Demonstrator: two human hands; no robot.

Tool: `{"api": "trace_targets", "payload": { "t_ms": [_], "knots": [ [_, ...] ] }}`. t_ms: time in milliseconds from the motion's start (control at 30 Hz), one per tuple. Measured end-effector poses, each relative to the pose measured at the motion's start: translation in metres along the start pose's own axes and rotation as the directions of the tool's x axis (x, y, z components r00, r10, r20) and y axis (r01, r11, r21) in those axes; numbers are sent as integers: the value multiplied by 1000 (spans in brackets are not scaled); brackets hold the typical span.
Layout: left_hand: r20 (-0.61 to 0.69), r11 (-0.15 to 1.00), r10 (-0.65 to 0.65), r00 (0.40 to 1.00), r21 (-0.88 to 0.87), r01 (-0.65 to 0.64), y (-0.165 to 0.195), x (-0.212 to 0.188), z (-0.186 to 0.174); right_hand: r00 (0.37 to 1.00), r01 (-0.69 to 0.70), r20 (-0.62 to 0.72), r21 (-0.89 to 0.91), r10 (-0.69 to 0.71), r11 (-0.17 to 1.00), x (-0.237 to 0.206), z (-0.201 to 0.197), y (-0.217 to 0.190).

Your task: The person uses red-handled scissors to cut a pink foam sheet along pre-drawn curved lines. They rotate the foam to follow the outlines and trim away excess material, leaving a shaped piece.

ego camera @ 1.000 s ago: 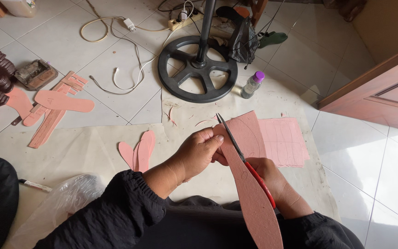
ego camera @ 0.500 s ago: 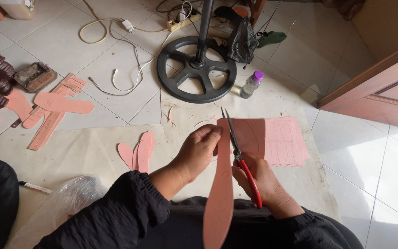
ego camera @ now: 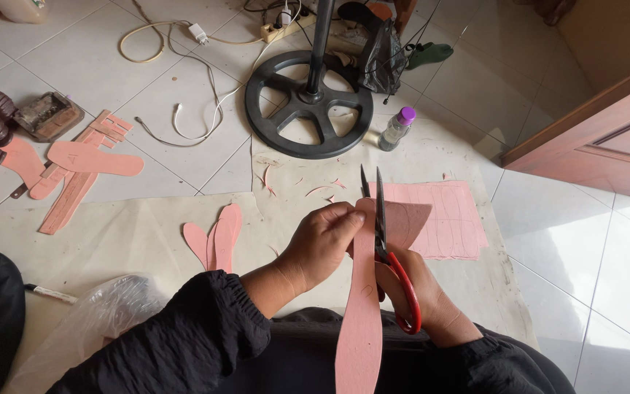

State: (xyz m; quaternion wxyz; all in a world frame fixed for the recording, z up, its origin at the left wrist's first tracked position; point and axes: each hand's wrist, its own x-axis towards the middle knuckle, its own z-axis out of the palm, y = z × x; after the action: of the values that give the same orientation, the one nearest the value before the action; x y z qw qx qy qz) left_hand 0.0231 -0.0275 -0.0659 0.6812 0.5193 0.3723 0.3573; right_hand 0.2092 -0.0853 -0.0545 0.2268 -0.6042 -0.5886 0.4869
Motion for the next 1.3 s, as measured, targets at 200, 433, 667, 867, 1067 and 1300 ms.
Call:
{"api": "trace_targets", "payload": {
  "t_ms": [200,433,667,867,1067,1300],
  "knots": [
    [-42,993,116,992,-5,-116,-3,3,-5,992,-95,84,8,94,995,1,-2,-4],
    [9,997,-7,1000,75,7,4,-2,-3,998,58,42,-13,-57,998,3,6,10],
    [11,981,-25,1000,192,23,11,-5,1,994,-81,81,127,71,989,3,10,8],
    [-7,967,22,1000,253,-20,5,-4,1,990,-126,61,-36,128,991,9,7,11],
    [37,997,-9,999,73,7,5,-4,-1,998,38,55,-6,-37,999,9,7,14],
    [39,997,-37,999,62,34,9,-4,-1,995,71,74,38,-74,997,6,4,11]
  ]
}}
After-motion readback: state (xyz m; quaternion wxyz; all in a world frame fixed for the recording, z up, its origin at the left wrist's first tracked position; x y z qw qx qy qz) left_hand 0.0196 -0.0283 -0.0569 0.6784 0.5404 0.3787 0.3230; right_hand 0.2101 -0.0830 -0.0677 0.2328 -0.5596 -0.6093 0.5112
